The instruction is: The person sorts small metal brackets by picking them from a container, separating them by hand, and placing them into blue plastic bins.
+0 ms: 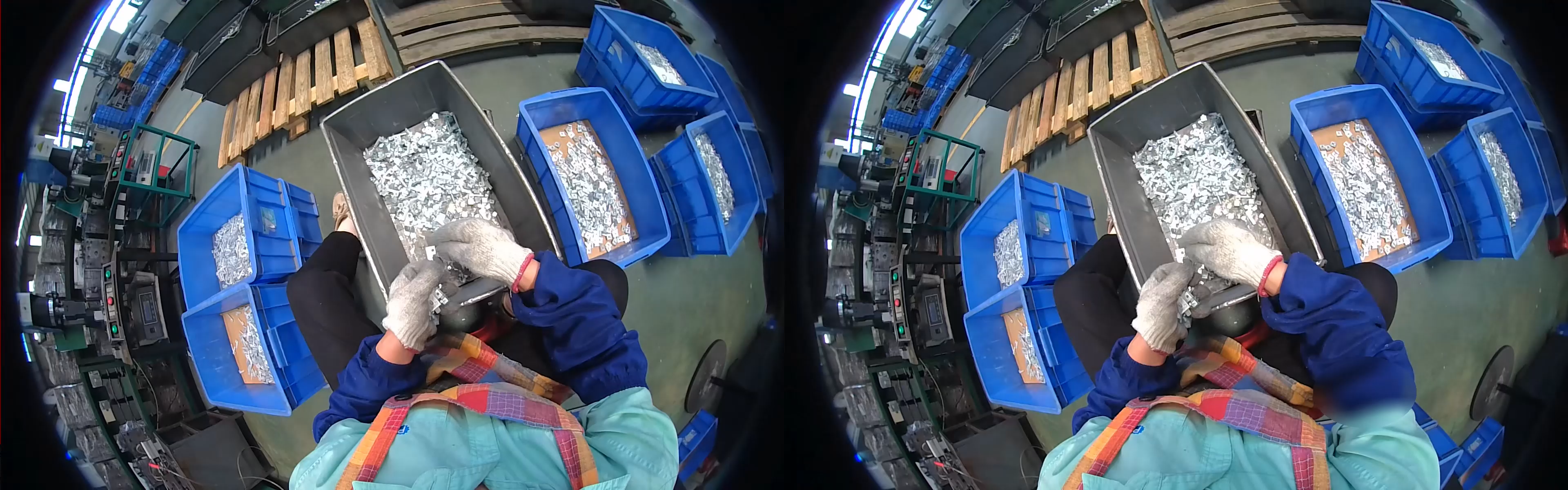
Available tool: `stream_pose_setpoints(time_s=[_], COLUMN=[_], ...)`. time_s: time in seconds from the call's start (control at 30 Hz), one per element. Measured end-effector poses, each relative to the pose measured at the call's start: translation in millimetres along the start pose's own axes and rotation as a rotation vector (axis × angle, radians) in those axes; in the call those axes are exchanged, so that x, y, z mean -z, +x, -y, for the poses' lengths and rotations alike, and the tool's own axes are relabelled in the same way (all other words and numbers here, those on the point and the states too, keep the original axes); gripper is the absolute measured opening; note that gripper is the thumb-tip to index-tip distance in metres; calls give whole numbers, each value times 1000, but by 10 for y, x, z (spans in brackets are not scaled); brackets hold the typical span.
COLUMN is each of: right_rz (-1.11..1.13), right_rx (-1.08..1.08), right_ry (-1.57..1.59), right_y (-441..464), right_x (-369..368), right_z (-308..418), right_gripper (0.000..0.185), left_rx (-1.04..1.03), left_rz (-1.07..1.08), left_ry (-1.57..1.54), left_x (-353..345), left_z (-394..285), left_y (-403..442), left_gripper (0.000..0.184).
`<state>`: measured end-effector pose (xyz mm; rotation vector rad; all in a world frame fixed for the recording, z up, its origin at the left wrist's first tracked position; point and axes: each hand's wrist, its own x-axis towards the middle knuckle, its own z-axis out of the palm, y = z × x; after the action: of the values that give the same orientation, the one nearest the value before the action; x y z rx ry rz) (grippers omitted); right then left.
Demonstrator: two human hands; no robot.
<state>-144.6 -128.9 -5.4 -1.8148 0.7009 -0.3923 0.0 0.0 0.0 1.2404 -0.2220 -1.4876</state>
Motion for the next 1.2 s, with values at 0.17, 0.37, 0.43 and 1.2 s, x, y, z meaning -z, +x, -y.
stream_pose_setpoints(time_s=[0.17, 0.37, 0.43, 1.2], right_rz=[-3, 53, -90, -253], right_rx=[54, -360, -351, -104], right_ry=[-12, 423, 774, 263], right_y=[25, -7, 14, -14], right_x=[-8, 232, 168, 224], right_z=[25, 494, 525, 417], right_gripper=[32, 31, 23, 31], left_rx=[84, -37, -209, 36], left_rz=[-102, 88, 238, 194], left_ry=[-12, -507, -597, -825], left_x=[-170, 317, 737, 6], left_z=[-201, -628, -899, -469], left_y=[-140, -166, -199, 387], left_gripper=[20, 18, 23, 32])
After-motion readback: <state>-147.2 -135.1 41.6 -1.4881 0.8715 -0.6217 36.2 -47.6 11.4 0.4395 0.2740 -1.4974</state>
